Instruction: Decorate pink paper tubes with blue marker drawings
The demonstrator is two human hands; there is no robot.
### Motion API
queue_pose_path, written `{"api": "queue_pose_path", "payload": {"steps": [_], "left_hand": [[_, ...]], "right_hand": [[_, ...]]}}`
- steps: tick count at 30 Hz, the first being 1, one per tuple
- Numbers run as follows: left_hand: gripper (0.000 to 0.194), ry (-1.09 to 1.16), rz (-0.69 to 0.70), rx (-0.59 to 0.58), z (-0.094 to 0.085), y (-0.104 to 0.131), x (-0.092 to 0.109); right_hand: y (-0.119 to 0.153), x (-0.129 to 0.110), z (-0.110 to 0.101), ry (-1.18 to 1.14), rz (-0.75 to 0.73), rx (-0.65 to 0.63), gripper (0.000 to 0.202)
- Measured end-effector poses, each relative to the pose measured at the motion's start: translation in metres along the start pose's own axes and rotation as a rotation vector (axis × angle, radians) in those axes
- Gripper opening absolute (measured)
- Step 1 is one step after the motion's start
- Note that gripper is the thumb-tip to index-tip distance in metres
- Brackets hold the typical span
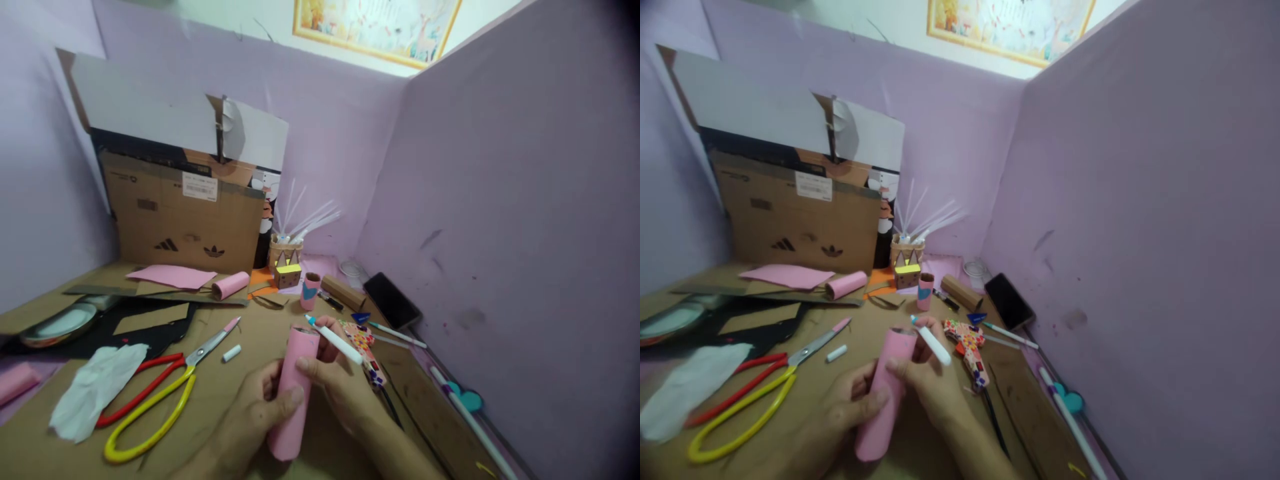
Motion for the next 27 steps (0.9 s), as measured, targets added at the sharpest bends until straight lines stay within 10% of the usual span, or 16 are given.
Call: {"api": "queue_pose_path", "payload": {"steps": [10,21,27], "left_hand": [[0.043,0.106,-0.023,-0.006,-0.001,-0.004,-0.008],[0.04,0.136,-0.086,0.204,-0.016,-0.012,-0.022],[0.04,0.086,-0.103,0.164,-0.012,-0.007,-0.018]], "right_hand": [[0.002,0.005,0.003,0.147,0.018,-0.031,0.045],[0.004,-0.042,-0.043,0.187,-0.256,0.441,0.037],[0.008,-0.046,-0.038,0.261,-0.305,0.428,0.019]]}}
Point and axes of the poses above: each hand's wrist, its own y-axis away from the middle knuckle, its own z-axis out of the palm, x = y × z, the point moved 7 cm from there along -y, towards the middle knuckle, and after that the axes turned 3 degrees about -z, right-handed, at the moved point
